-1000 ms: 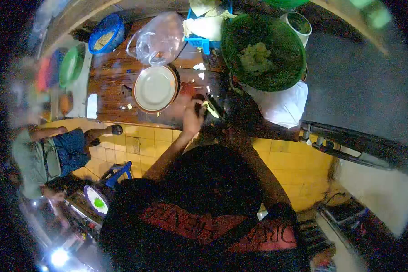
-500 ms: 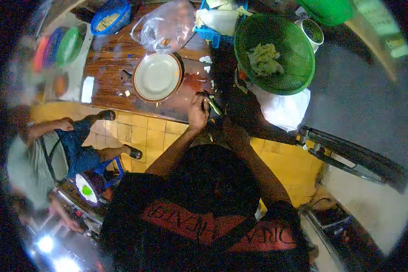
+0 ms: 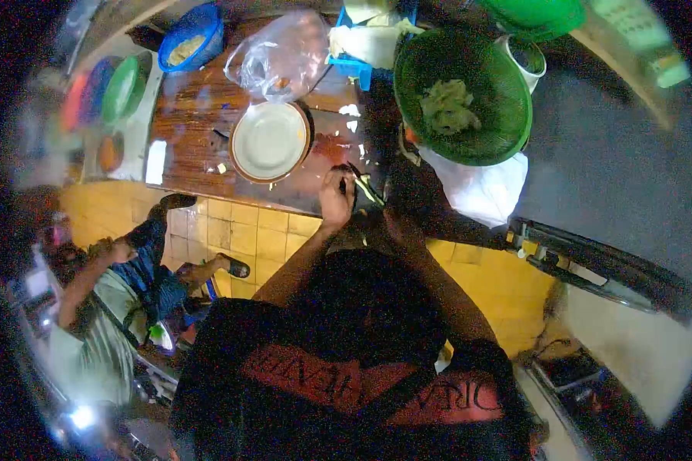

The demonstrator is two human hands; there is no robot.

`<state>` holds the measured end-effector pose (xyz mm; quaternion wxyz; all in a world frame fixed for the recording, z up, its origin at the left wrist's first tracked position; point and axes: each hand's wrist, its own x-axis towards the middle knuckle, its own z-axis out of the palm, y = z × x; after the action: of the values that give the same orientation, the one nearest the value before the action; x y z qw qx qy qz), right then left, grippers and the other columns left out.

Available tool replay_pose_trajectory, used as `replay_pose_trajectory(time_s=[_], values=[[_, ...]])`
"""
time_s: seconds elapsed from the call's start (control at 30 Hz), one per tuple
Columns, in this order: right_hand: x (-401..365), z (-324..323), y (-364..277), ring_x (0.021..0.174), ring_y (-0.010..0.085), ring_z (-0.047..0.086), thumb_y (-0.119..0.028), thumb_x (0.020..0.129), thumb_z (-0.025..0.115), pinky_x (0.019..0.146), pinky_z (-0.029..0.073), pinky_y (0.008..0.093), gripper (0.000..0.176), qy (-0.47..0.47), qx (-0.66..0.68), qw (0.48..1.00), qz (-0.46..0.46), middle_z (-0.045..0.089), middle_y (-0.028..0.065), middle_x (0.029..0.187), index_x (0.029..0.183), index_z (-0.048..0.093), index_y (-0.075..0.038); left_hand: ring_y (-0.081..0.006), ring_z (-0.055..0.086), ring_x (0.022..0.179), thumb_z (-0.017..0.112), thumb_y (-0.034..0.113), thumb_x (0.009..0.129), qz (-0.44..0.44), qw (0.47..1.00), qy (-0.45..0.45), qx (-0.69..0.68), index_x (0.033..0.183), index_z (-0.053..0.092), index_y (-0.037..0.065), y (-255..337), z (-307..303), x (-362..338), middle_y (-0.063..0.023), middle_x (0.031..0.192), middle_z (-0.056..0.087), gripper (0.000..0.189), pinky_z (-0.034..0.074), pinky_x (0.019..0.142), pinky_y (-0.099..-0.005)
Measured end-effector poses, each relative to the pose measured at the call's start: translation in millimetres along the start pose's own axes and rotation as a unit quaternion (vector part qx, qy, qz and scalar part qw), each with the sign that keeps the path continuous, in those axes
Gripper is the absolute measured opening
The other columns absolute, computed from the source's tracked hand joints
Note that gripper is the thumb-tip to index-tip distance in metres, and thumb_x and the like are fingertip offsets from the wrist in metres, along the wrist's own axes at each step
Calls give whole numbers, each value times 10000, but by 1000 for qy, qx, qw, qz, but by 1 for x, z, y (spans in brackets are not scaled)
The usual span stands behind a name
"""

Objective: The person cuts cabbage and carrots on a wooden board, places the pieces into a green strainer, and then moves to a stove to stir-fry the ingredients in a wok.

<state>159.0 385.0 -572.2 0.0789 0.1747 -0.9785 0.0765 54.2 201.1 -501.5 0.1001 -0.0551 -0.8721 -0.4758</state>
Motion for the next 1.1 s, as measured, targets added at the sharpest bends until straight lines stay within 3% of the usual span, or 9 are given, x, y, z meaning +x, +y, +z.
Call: replay_pose_trajectory(time_s=[0.17, 0.43, 0.57, 0.7, 0.77, 0.87, 0.93, 0.97, 1.1], values=[[55, -35, -6, 642, 386, 551, -223, 848, 508, 565, 440, 425, 243, -180, 301, 921, 170, 548, 236, 712, 950, 521, -2, -396, 514, 793, 492, 113, 835, -32, 999, -10, 26, 971, 499, 0, -12, 0, -5, -208, 835, 538, 177, 418, 717, -433], [69, -59, -5, 710, 353, 574, -243, 834, 549, 602, 434, 407, 272, 81, 357, 926, 91, 561, 222, 753, 949, 538, 3, -394, 476, 954, 406, 121, 841, -21, 999, 32, 27, 1110, 449, -36, -2, 3, 6, -255, 1011, 494, 314, 373, 879, -404], [74, -63, 8, 714, 340, 580, -262, 842, 539, 607, 439, 395, 282, -73, 350, 933, 36, 572, 213, 761, 947, 550, 0, -311, 495, 948, 404, 224, 910, -334, 850, 33, -405, 1082, 462, -14, 30, 2, 24, -191, 997, 516, 299, 364, 871, -371], [87, -71, 4, 675, 318, 580, -261, 845, 532, 602, 439, 374, 274, -86, 457, 873, 147, 570, 195, 734, 940, 553, -5, -182, 529, 845, 375, 336, 930, -156, 988, 4, 9, 1080, 470, 23, 0, 13, 15, -99, 967, 523, 360, 456, 716, -298], [89, -64, 9, 656, 310, 576, -258, 849, 525, 606, 439, 365, 271, -79, 418, 895, 136, 569, 186, 719, 944, 550, -6, -132, 535, 745, 399, 316, 928, -373, 825, 31, -423, 1077, 478, 47, 19, 10, 22, -52, 905, 530, 317, 455, 595, -244], [81, -15, 23, 700, 295, 575, -257, 841, 554, 601, 435, 352, 275, 309, 120, 924, -192, 576, 175, 780, 992, 544, -28, -115, 517, 669, 427, 271, 926, -366, 784, 8, -501, 1019, 510, 58, 14, 18, 21, -22, 826, 531, 246, 447, 549, -243], [73, -6, 20, 614, 274, 561, -267, 820, 585, 650, 479, 367, 242, -302, 202, 912, 190, 558, 170, 685, 892, 578, -36, -121, 521, 665, 448, 198, 920, -368, 774, -43, -514, 978, 527, 49, -4, 28, 11, -34, 832, 527, 178, 481, 581, -255], [73, -21, 21, 614, 274, 561, -267, 820, 585, 650, 479, 367, 242, -310, 200, 912, 182, 558, 170, 685, 892, 578, -36, -121, 521, 665, 448, 198, 920, -372, 771, -33, -516, 978, 527, 49, -1, 27, 12, -34, 832, 527, 178, 481, 581, -255], [74, -79, 49, 718, 263, 586, -254, 796, 628, 692, 493, 378, 240, 85, 106, 981, -142, 588, 177, 804, 930, 595, -57, -133, 536, 701, 444, 113, 911, -383, 773, 58, -502, 963, 526, 34, -1, 28, 12, -24, 798, 527, 125, 457, 557, -271]])
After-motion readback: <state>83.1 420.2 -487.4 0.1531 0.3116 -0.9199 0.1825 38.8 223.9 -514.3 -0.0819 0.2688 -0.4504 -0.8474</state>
